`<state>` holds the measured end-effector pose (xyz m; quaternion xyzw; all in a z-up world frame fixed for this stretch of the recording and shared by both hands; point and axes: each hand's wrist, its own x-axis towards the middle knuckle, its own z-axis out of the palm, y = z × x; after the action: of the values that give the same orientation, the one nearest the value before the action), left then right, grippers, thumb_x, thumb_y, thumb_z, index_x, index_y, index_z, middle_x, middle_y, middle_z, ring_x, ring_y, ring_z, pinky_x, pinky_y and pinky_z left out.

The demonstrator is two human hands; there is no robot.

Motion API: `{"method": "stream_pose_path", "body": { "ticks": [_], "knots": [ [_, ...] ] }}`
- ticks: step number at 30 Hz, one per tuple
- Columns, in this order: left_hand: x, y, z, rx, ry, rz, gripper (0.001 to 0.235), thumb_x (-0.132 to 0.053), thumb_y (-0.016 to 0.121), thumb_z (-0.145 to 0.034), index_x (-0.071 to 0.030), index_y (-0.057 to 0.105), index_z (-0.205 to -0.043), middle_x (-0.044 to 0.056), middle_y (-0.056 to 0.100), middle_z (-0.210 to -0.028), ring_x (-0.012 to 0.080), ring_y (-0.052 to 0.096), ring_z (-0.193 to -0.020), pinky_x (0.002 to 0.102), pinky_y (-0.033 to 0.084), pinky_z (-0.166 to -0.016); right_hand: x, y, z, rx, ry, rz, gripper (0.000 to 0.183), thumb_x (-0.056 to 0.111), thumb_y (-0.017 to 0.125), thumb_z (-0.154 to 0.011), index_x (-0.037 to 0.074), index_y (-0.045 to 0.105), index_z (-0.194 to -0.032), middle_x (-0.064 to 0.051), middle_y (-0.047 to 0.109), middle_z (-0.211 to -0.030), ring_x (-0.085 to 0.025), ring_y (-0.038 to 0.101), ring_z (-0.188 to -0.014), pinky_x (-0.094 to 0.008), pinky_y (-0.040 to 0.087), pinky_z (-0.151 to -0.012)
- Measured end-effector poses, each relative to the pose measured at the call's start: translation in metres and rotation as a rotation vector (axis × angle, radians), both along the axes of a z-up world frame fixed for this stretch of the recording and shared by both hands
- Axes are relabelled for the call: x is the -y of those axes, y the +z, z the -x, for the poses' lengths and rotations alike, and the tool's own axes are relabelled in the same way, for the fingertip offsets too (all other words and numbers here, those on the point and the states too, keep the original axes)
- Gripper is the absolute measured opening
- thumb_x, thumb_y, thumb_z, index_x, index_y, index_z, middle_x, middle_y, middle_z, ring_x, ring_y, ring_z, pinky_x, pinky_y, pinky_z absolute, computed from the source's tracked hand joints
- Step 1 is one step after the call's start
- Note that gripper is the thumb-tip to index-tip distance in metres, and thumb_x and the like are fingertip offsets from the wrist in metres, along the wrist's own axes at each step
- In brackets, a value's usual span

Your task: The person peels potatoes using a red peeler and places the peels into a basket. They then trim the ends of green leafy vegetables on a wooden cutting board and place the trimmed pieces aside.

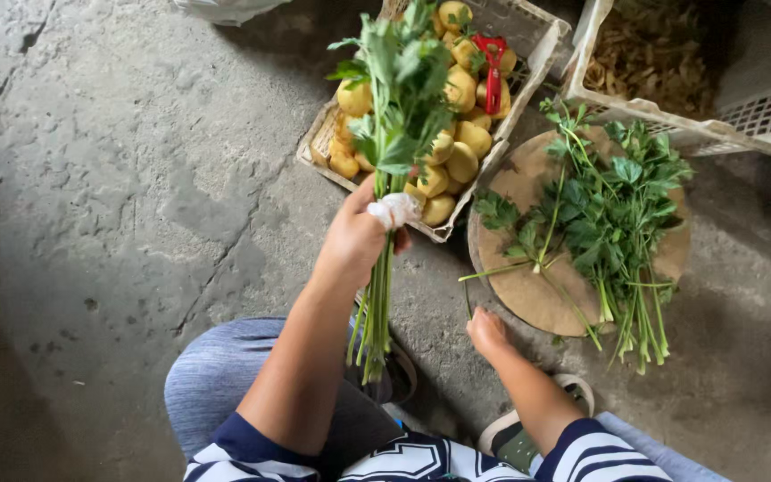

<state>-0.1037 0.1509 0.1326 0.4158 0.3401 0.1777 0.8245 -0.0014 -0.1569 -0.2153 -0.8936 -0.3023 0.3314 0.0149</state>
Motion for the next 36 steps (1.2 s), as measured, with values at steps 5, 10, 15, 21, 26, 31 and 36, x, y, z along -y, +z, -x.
{"method": "stream_pose_path", "body": {
  "ticks": [5, 10, 15, 21, 26, 31, 36],
  "knots": [
    [-0.013, 0.014, 0.011, 0.097, 0.094, -0.004, 0.052, -0.001, 0.05, -0.086, -0.004, 0.062, -0.137, 0.007, 0.067, -0.091, 0.0135, 0.058, -0.061, 0.029, 0.047, -0.049, -0.033, 0.092, 0.024, -0.147, 0.179, -0.385, 0.016, 0.022, 0.065, -0.085, 0.008, 0.061, -0.091, -0.019, 0.07, -0.087, -0.041, 0.069, -0.083, -0.052, 0.054, -0.073],
    [-0.027, 0.024, 0.032, 0.177, 0.171, -0.072, 0.044, -0.002, 0.056, -0.091, 0.002, 0.063, -0.134, 0.01, 0.066, -0.09, 0.0149, 0.057, -0.061, 0.029, 0.045, -0.048, -0.062, 0.243, 0.013, -0.205, 0.294, -0.479, 0.016, 0.025, 0.063, -0.089, 0.01, 0.058, -0.087, -0.012, 0.066, -0.076, -0.028, 0.068, -0.066, -0.044, 0.055, -0.063],
    [-0.031, 0.039, 0.048, 0.221, 0.168, 0.012, 0.044, -0.008, 0.062, -0.091, -0.001, 0.064, -0.134, 0.012, 0.066, -0.086, 0.0155, 0.053, -0.051, 0.028, 0.044, -0.046, -0.041, 0.355, -0.059, 0.21, 0.267, -0.551, 0.018, 0.03, 0.063, -0.093, 0.012, 0.064, -0.089, -0.011, 0.069, -0.074, -0.026, 0.068, -0.063, -0.043, 0.057, -0.061],
    [-0.025, 0.045, 0.048, 0.285, 0.163, 0.021, 0.045, -0.008, 0.065, -0.092, 0.0, 0.064, -0.137, 0.011, 0.065, -0.086, 0.0153, 0.052, -0.052, 0.029, 0.043, -0.047, 0.003, 0.392, -0.11, 0.519, 0.155, -0.29, 0.023, 0.032, 0.067, -0.094, 0.011, 0.063, -0.1, -0.012, 0.072, -0.092, -0.034, 0.071, -0.084, -0.047, 0.058, -0.078],
    [-0.023, 0.042, 0.038, 0.312, 0.195, 0.091, 0.05, -0.008, 0.057, -0.088, -0.003, 0.064, -0.137, 0.011, 0.067, -0.088, 0.0152, 0.054, -0.052, 0.028, 0.046, -0.047, -0.034, 0.394, -0.122, 0.365, 0.326, 0.132, 0.034, 0.035, 0.07, -0.087, 0.012, 0.064, -0.111, -0.013, 0.069, -0.111, -0.037, 0.066, -0.101, -0.049, 0.055, -0.083],
    [-0.024, 0.033, 0.03, 0.243, 0.264, 0.039, 0.044, -0.005, 0.056, -0.093, -0.005, 0.06, -0.137, 0.01, 0.065, -0.092, 0.0148, 0.052, -0.055, 0.028, 0.044, -0.049, -0.162, 0.335, -0.1, 0.603, 0.929, -0.395, 0.021, 0.031, 0.066, -0.095, 0.011, 0.072, -0.092, -0.008, 0.071, -0.1, -0.027, 0.067, -0.098, -0.041, 0.054, -0.089],
    [-0.024, 0.02, 0.021, 0.233, 0.391, 0.047, 0.042, -0.006, 0.045, -0.09, -0.006, 0.057, -0.131, 0.008, 0.067, -0.093, 0.0142, 0.056, -0.058, 0.028, 0.046, -0.048, -0.296, 0.203, -0.095, 0.667, 1.051, -0.492, 0.011, 0.016, 0.063, -0.088, 0.02, 0.074, -0.088, -0.003, 0.068, -0.093, -0.028, 0.065, -0.104, -0.052, 0.045, -0.098]
  ]
}}
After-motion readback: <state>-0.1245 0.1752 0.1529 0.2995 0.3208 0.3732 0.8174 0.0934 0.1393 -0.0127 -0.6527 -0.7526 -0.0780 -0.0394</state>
